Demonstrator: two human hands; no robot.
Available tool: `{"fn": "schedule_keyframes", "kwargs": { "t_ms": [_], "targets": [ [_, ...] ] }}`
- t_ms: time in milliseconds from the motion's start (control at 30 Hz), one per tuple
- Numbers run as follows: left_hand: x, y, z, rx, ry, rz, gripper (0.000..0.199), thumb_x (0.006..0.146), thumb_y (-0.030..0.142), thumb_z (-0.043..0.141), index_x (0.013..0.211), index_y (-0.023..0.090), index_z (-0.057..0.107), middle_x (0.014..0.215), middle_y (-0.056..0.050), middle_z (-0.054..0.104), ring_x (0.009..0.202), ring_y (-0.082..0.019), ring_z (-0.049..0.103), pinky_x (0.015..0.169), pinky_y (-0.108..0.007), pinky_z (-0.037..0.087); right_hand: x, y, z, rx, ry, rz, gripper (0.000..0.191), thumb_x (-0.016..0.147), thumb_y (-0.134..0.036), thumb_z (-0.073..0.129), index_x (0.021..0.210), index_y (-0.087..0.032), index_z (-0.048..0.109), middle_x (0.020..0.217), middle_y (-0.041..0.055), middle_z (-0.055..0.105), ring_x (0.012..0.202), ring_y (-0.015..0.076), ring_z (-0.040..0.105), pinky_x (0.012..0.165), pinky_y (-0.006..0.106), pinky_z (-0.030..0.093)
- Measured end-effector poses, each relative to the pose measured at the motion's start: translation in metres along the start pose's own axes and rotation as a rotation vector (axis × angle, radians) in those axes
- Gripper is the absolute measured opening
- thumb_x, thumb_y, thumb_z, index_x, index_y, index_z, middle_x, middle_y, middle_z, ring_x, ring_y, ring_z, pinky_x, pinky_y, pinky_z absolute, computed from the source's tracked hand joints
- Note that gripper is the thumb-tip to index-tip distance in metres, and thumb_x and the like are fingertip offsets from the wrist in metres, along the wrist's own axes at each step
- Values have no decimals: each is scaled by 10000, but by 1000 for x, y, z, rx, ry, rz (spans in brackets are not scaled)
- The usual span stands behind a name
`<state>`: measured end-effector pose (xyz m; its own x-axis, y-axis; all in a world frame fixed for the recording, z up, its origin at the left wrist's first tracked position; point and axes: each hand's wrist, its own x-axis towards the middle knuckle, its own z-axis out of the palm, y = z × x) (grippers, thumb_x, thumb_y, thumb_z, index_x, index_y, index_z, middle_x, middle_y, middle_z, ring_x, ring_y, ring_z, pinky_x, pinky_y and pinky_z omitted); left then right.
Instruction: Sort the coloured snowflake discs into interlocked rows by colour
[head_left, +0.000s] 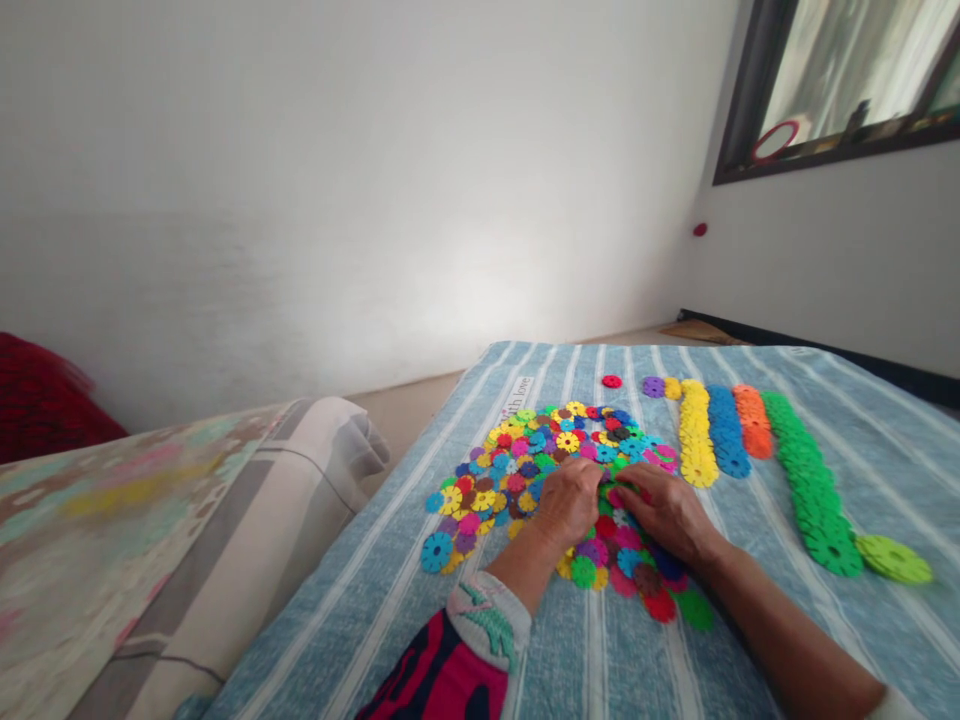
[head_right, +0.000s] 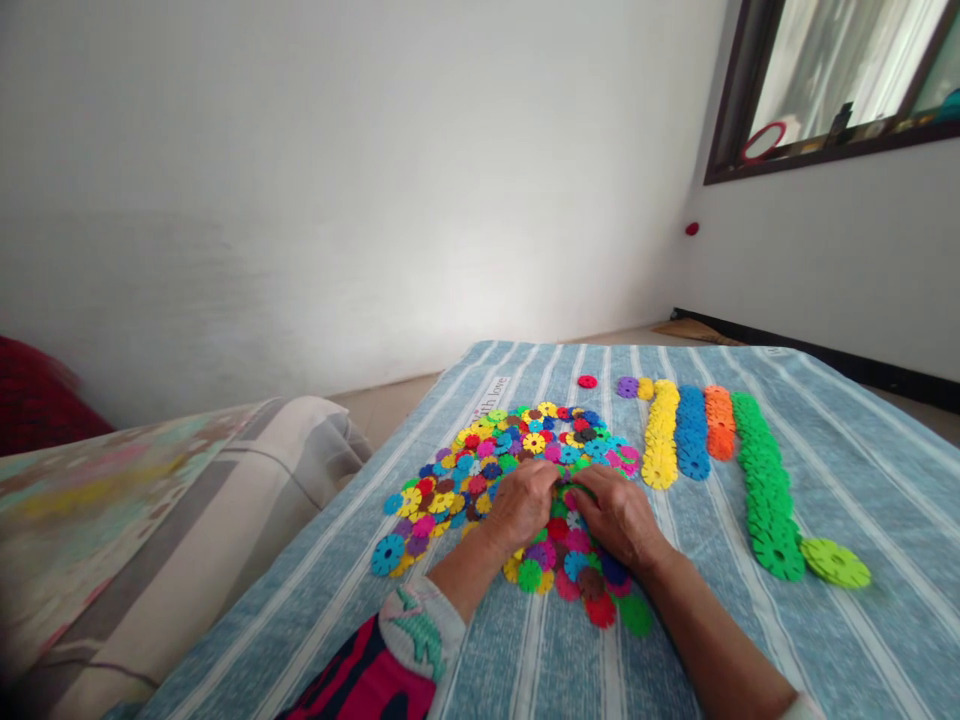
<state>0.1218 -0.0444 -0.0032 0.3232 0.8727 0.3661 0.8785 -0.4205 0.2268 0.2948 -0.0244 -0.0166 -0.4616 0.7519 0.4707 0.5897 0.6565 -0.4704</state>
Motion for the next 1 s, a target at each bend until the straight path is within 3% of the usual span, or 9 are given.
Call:
{"fn": "schedule_keyframes", "kwargs": {
  "t_ms": [167,300,500,700,1000],
  "targets": [
    [9,-20,-8,-54,69,-148,232,827,93,434,788,171,649,843,-69,647,861,-178,593,774,-265,444,-2,11,3,-92,137,99,246,888,-272,437,788,-214,654,775,24,657,724,157,605,673,246,415],
    [15,-47,-26,-97,80,-310,218,814,149,458,755,174,666,764,-36,655,757,-160,592,694,-250,429,-2,18,4,-171,200,137,239,880,-270,446,769,-216,651,781,24,658,731,156,598,655,240,387],
    [9,-79,-56,-242,-189,-346,161,629,323,664,597,166,676,512,38,578,536,-129,545,501,-208,361,1,15,3,-231,137,136,287,900,-272,416,708,-217,622,734,14,619,716,149,580,632,235,360],
    [6,-79,-62,-358,-376,-319,217,474,288,737,660,179,716,550,35,635,521,-133,561,466,-197,364,1,14,3,-242,121,136,292,905,-274,415,704,-219,618,725,10,601,710,139,567,637,228,363],
    [7,-77,-60,-410,-327,-404,207,462,215,706,665,172,710,530,41,615,514,-134,560,470,-201,376,0,12,2,-224,122,107,279,905,-239,423,711,-212,620,746,12,610,727,139,577,666,233,378]
  ]
}}
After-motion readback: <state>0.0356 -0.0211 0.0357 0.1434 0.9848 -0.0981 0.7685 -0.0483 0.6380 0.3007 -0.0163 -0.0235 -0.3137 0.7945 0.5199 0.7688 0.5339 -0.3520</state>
